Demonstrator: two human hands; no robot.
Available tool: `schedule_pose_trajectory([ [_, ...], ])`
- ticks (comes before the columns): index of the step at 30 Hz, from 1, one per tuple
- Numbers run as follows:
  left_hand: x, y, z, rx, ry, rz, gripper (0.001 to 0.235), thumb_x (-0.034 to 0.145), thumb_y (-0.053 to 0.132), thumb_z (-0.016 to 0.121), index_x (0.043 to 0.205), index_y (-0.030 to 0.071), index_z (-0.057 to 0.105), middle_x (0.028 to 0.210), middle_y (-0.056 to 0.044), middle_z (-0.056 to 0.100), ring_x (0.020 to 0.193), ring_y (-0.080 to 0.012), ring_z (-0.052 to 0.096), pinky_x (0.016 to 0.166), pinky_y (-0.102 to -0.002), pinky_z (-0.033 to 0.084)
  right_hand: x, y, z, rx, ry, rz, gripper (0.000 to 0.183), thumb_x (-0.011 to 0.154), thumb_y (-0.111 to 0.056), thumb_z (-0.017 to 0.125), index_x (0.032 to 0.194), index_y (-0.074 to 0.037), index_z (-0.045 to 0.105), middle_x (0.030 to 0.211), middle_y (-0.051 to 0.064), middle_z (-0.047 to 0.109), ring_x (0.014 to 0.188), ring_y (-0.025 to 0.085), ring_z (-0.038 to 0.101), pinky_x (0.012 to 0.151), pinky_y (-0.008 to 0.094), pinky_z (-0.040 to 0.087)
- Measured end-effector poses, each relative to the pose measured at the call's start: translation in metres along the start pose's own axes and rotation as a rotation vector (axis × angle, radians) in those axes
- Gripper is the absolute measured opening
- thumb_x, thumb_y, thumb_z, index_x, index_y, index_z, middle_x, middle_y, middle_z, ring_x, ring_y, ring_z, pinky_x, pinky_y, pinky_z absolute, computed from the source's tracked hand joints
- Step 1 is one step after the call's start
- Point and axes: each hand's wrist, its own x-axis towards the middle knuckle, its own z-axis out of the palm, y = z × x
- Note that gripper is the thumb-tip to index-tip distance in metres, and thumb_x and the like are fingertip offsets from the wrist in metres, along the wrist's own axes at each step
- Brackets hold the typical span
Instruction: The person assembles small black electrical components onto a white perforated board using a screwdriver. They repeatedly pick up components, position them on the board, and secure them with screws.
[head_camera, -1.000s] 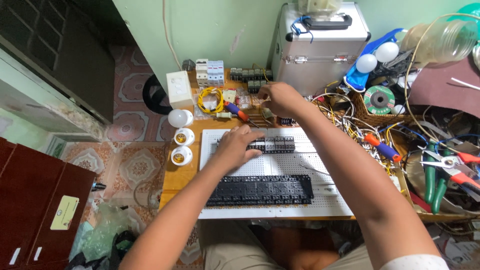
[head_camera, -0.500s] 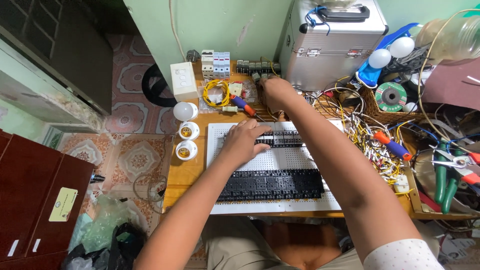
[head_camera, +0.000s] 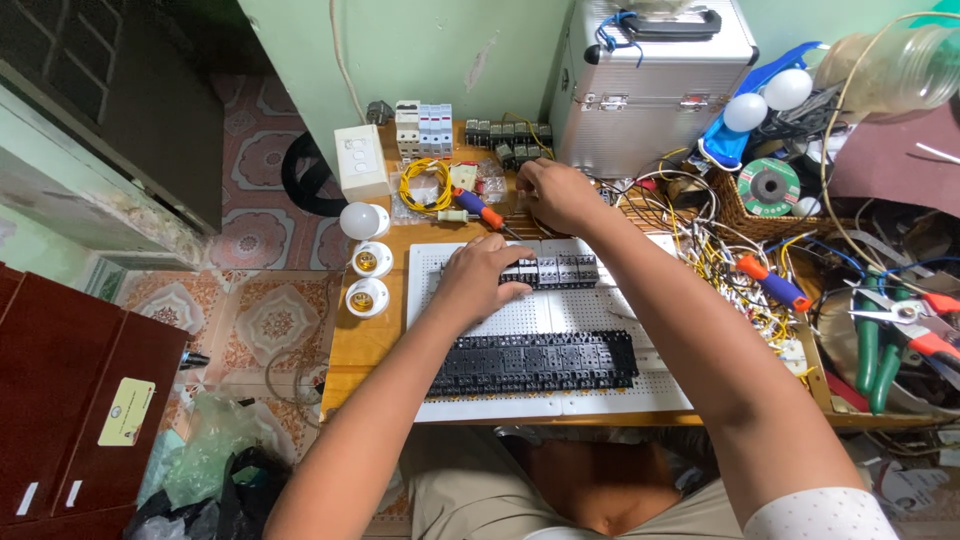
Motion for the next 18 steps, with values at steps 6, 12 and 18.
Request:
schedule_pose_trajectory([
  [6,-0.005,0.015,-0.012,-0.020,-0.007,-0.038,0.046,0.087,0.033,0.079,0.130,0.019,0.070,0.092,-0.003,0.059,0.095,-0.0240,0.062,0.093,-0.042,0.051,-0.023,0.002,-0.024,0.268,0.060,0.050,0.024,0.090,-0.012,0.074,0.112,-0.015,0.065,0.096,0.008,0.073,0.087,0.032,0.073,0.076,0.048,0.056],
  [12,-0.008,0.017,-0.016,-0.068,0.014,-0.062,0.050,0.082,0.034,0.083,0.125,0.012,0.070,0.099,-0.010,0.067,0.103,-0.0300,0.066,0.096,-0.046,0.052,-0.068,-0.039,-0.075,0.828,-0.191,0.077,0.012,0.093,-0.001,0.071,0.104,0.000,0.068,0.091,0.016,0.075,0.068,0.018,0.062,0.072,0.035,0.053],
  [18,-0.004,0.008,-0.010,-0.081,0.038,-0.056,0.051,0.079,0.035,0.085,0.121,0.009,0.070,0.106,-0.012,0.071,0.109,-0.0324,0.067,0.099,-0.046,0.052,-0.075,-0.046,-0.080,0.857,-0.206,0.122,0.011,0.092,-0.008,0.075,0.102,-0.003,0.073,0.088,0.011,0.078,0.068,0.014,0.063,0.064,0.024,0.046],
])
